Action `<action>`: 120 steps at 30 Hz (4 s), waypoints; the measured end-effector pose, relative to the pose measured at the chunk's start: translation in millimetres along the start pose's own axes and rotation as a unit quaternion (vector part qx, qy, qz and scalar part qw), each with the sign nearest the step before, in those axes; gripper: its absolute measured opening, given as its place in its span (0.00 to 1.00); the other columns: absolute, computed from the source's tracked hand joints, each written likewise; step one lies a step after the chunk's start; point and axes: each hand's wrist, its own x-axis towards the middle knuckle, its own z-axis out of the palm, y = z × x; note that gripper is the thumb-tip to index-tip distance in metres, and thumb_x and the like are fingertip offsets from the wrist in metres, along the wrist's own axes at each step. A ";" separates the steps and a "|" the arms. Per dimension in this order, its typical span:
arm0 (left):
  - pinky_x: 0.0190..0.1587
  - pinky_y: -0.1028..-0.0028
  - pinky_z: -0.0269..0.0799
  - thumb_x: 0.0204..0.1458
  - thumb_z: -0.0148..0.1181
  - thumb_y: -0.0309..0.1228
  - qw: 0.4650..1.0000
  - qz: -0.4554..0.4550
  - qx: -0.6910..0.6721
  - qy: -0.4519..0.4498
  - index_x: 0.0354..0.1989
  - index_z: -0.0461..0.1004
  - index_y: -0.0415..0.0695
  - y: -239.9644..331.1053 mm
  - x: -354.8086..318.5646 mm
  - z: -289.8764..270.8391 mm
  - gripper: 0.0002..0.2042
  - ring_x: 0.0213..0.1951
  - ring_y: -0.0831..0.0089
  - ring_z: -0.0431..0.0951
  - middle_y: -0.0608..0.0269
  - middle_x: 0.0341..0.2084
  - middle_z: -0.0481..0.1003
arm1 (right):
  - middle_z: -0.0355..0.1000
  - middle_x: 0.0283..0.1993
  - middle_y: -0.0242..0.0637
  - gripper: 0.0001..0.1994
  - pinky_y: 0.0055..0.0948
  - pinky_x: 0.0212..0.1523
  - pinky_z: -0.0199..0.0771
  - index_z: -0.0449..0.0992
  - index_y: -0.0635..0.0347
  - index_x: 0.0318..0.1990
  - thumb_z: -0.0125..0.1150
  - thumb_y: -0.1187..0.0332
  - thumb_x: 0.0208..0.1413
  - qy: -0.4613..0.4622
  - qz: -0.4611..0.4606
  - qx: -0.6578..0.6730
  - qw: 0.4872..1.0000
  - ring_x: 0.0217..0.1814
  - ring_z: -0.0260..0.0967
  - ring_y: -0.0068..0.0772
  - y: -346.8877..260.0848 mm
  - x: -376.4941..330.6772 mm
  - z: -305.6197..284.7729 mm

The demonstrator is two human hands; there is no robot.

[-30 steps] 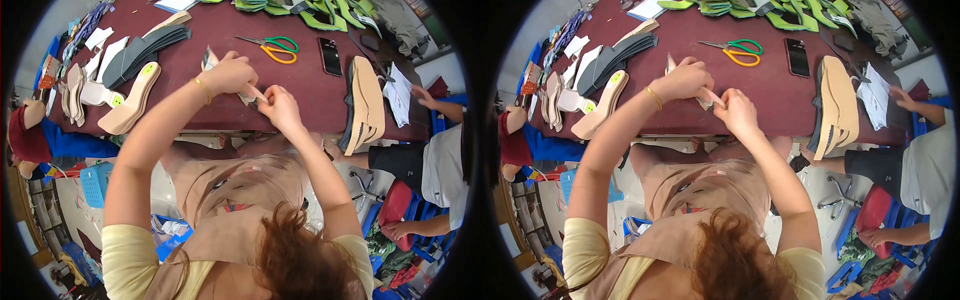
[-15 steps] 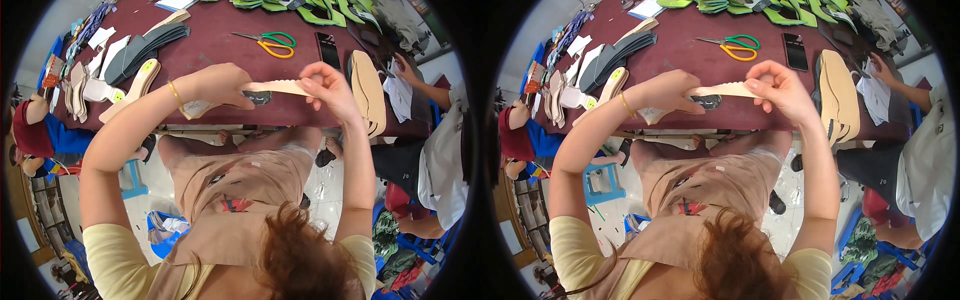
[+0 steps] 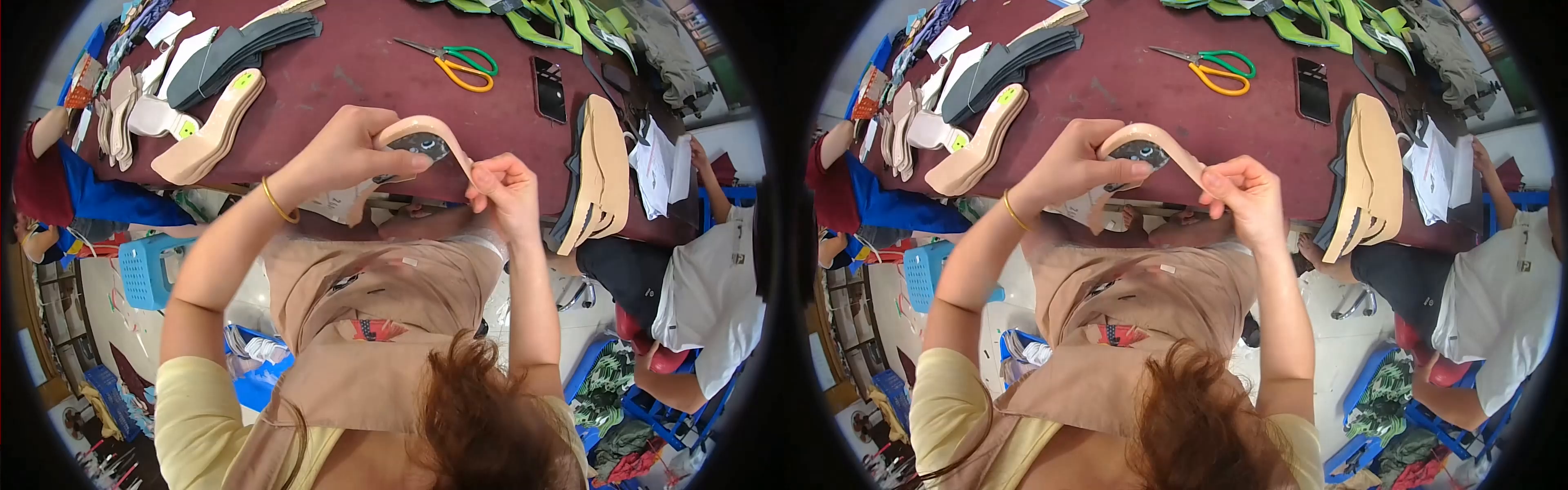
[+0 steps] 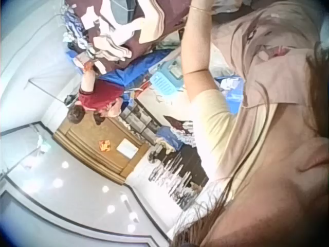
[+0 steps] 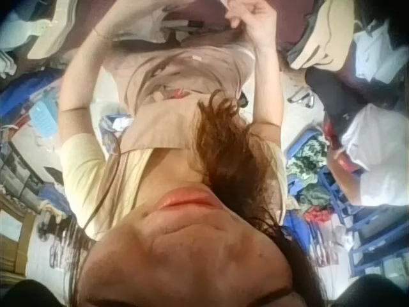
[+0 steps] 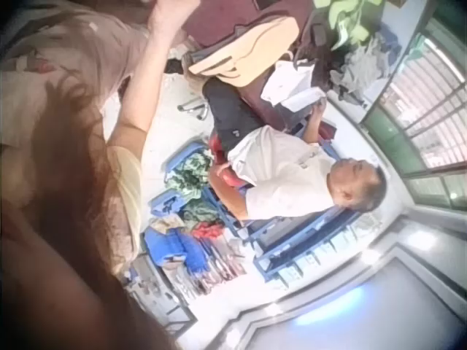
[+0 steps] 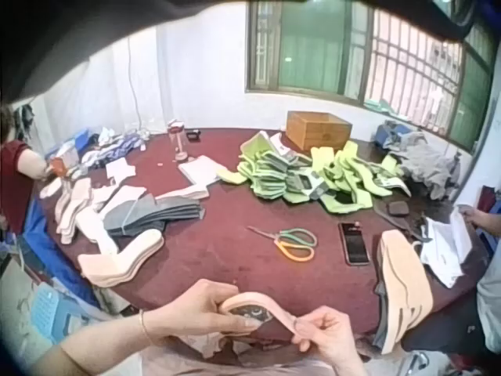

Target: Manually assemble shoe components by applying adhesive, positioning patterns, and trimming materials.

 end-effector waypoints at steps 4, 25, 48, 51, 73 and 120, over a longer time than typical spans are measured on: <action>0.29 0.81 0.69 0.45 0.66 0.34 0.983 -0.011 -0.172 0.068 0.33 0.76 0.36 -8.1 -8.2 23.9 0.13 0.27 0.84 0.72 0.67 0.23 0.75 | 0.73 0.23 0.38 0.06 0.16 0.19 0.64 0.73 0.62 0.33 0.63 0.70 0.52 0.000 -0.002 0.082 0.997 0.17 0.65 0.19 24.8 -1.4 25.1; 0.21 0.81 0.66 0.48 0.63 0.39 0.904 -0.176 -0.371 0.118 0.32 0.72 0.41 -56.1 1.8 31.9 0.14 0.20 0.83 0.70 0.70 0.21 0.72 | 0.73 0.32 0.32 0.15 0.24 0.38 0.70 0.74 0.66 0.42 0.64 0.68 0.46 -0.154 -0.034 -0.464 0.872 0.33 0.69 0.25 9.0 125.1 1.9; 0.12 0.82 0.50 0.58 0.49 0.42 0.588 -0.219 -0.777 -0.044 0.31 0.70 0.47 -21.1 -28.2 13.4 0.12 0.13 0.83 0.55 0.74 0.12 0.61 | 0.65 0.35 0.35 0.39 0.26 0.42 0.66 0.68 0.59 0.49 0.76 0.49 0.28 -0.186 -0.063 -0.529 0.826 0.39 0.65 0.33 -22.6 27.2 27.2; 0.12 0.81 0.53 0.57 0.51 0.43 0.568 -0.245 -0.785 0.015 0.28 0.70 0.47 -21.1 -32.6 9.8 0.13 0.12 0.82 0.57 0.74 0.11 0.62 | 0.72 0.34 0.45 0.22 0.35 0.32 0.72 0.73 0.61 0.40 0.72 0.58 0.39 -0.130 -0.251 -0.587 0.759 0.33 0.72 0.43 -20.1 46.4 35.6; 0.28 0.84 0.70 0.57 0.52 0.44 0.796 -0.006 -0.573 0.195 0.39 0.73 0.41 -26.7 -52.6 16.0 0.17 0.27 0.85 0.73 0.70 0.27 0.74 | 0.69 0.23 0.30 0.07 0.21 0.30 0.63 0.76 0.62 0.28 0.64 0.68 0.49 -0.018 -0.180 -0.279 0.943 0.23 0.61 0.22 0.7 34.5 111.5; 0.22 0.77 0.74 0.61 0.36 0.50 0.910 -0.105 -0.398 -0.044 0.38 0.69 0.36 -7.0 21.6 93.1 0.25 0.20 0.71 0.77 0.58 0.23 0.75 | 0.69 0.48 0.42 0.19 0.27 0.43 0.72 0.64 0.63 0.51 0.34 0.57 0.66 -0.062 0.003 -0.020 0.998 0.45 0.69 0.29 1.9 6.8 31.6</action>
